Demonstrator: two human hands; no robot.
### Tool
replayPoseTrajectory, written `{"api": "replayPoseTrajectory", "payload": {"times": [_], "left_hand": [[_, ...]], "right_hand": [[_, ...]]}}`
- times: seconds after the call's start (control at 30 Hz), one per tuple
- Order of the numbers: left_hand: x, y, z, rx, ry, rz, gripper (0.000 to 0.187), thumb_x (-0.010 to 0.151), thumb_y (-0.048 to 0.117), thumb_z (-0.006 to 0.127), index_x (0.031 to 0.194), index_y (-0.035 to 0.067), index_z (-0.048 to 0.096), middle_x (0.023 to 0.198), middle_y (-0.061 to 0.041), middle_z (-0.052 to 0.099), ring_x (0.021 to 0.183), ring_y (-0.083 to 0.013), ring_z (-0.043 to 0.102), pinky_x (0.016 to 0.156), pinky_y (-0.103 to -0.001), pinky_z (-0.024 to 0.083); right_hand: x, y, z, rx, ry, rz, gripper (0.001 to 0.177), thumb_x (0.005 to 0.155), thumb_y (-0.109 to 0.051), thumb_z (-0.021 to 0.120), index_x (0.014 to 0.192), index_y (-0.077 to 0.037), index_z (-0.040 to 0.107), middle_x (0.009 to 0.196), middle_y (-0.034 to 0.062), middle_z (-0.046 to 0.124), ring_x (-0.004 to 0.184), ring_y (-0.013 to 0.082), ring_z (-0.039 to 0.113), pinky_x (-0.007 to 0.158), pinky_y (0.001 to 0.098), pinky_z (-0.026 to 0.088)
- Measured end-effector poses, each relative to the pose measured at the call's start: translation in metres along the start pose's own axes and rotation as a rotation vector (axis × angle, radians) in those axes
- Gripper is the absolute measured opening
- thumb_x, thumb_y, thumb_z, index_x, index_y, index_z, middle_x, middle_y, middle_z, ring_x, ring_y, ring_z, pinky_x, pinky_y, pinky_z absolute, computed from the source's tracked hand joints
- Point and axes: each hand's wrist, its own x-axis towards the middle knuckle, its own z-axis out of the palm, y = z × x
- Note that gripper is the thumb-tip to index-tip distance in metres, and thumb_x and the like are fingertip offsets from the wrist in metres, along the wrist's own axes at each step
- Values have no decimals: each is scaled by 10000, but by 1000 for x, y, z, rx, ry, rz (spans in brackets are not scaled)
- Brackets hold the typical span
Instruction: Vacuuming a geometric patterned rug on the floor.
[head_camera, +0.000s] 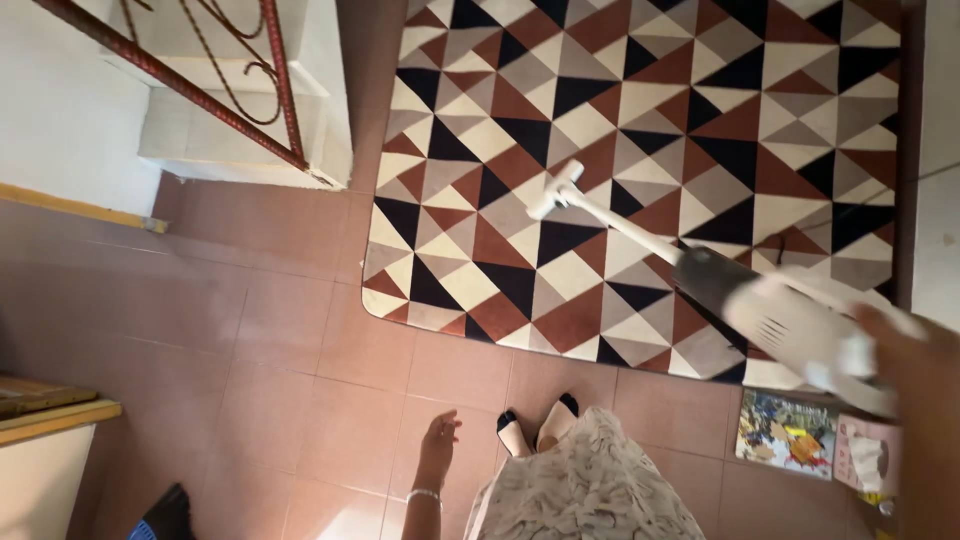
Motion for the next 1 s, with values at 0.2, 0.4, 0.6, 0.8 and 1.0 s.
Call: {"api": "replayPoseTrajectory", "payload": {"times": [0.2,0.4,0.6,0.8,1.0], "left_hand": [[-15,-16,-20,-15,8,9,327,1002,202,539,1268,74,678,1060,-80,776,918,-145,681,776,-305,558],[-17,-50,-55,-60,38,72,339,991,224,526,1266,94,675,1072,-64,781,951,-115,706,756,-298,560],[-18,-113,-91,3,140,-128,364,988,291,533,1289,154,685,1056,-24,799,736,-131,606,640,-295,517],[-9,-128,-96,10,112,-165,377,982,313,537,1307,189,682,1071,-14,804,709,-137,610,633,-296,510],[5,-87,-92,36,26,-105,366,998,302,531,1290,149,690,1046,-56,795,732,-139,602,634,-294,502]], "right_hand": [[-56,-180,196,678,-68,167,630,909,-516,784,1253,-11,632,725,-50,596,480,44,396,381,236,330],[-65,-266,347,785,-146,170,445,911,-520,763,839,-136,549,544,-40,500,418,69,447,387,271,333],[-142,-282,375,962,-388,164,352,898,-399,682,890,-55,608,516,43,496,401,166,466,393,344,388],[-188,-242,392,1039,-473,227,456,944,-407,645,820,22,556,587,45,498,428,186,435,429,373,365],[-240,-176,372,940,-491,380,416,944,-428,652,775,-70,527,586,11,435,445,151,417,429,347,378]]}}
